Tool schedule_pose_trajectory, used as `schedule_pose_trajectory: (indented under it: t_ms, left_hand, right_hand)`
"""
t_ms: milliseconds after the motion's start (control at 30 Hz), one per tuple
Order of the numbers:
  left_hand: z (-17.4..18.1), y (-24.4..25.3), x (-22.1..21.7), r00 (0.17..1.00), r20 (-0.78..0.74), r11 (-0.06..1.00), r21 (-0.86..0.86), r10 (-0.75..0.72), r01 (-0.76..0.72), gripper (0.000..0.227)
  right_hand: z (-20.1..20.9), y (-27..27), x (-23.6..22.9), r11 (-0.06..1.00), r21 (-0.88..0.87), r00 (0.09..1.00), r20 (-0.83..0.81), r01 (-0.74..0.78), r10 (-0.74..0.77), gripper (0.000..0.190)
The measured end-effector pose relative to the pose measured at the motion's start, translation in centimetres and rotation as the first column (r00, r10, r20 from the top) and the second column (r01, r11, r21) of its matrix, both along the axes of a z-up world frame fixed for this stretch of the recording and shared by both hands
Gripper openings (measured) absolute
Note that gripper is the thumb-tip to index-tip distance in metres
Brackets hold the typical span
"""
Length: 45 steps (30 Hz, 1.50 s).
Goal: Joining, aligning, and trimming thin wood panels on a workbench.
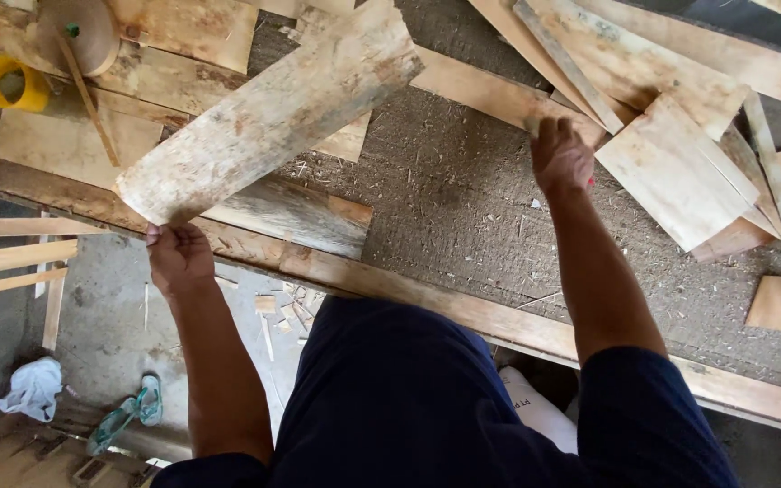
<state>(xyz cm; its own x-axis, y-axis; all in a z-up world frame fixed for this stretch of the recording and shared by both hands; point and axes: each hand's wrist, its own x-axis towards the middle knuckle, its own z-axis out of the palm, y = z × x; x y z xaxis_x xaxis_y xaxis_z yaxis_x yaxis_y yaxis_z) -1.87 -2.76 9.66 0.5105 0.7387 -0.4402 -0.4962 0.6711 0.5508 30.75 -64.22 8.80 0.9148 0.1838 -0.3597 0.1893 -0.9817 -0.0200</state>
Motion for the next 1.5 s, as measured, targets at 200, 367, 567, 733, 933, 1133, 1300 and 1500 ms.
schedule_pose_trajectory:
  t_ms: [200,367,567,733,933,1133,1300,1500]
  left_hand:
    - [0.0,-1.6,1.2,0.994,-0.068,0.994,0.073,-0.081,0.086,0.023]
    - [-6.5,-2.1,3.0,0.991,-0.055,0.989,0.08,-0.119,0.123,0.026]
    - [3.0,-15.4,10.5,0.884,-0.432,0.977,0.029,-0.178,0.21,0.026]
    - [-3.7,-18.5,14.0,0.837,-0.442,0.91,0.1,-0.322,0.402,0.033]
    - [-9.2,-20.3,17.5,0.77,-0.4,0.842,-0.009,-0.497,0.539,0.02]
    - [-6.8,-21.5,18.8,0.662,-0.49,0.749,0.026,-0.567,0.662,0.021]
    - [-7.1,-22.0,18.9,0.495,-0.625,0.588,0.071,-0.604,0.806,0.016]
    - [-5.0,-21.2,19.5,0.382,-0.835,0.291,0.28,-0.395,0.915,0.013]
  right_hand:
    - [-0.8,-3.7,-6.0,1.0,0.014,0.997,-0.08,0.007,-0.006,0.027]
    - [4.2,-5.0,-10.5,0.873,0.32,0.93,-0.136,0.368,-0.342,0.027]
    - [3.5,-4.5,-14.7,0.231,0.833,0.797,-0.344,0.503,-0.496,0.04]
    - [5.0,-0.9,-17.2,-0.137,0.835,0.61,-0.492,0.533,-0.622,0.064]
    - [1.9,1.2,-18.8,-0.482,0.74,0.351,-0.657,0.469,-0.667,0.055]
    - [-5.1,1.0,-18.6,-0.756,0.582,0.164,-0.812,0.301,-0.56,0.032]
    - [-4.1,4.1,-18.0,-0.757,0.533,0.11,-0.838,0.377,-0.535,0.015]
    - [-5.6,5.2,-16.1,-0.75,0.55,0.08,-0.822,0.366,-0.564,0.012]
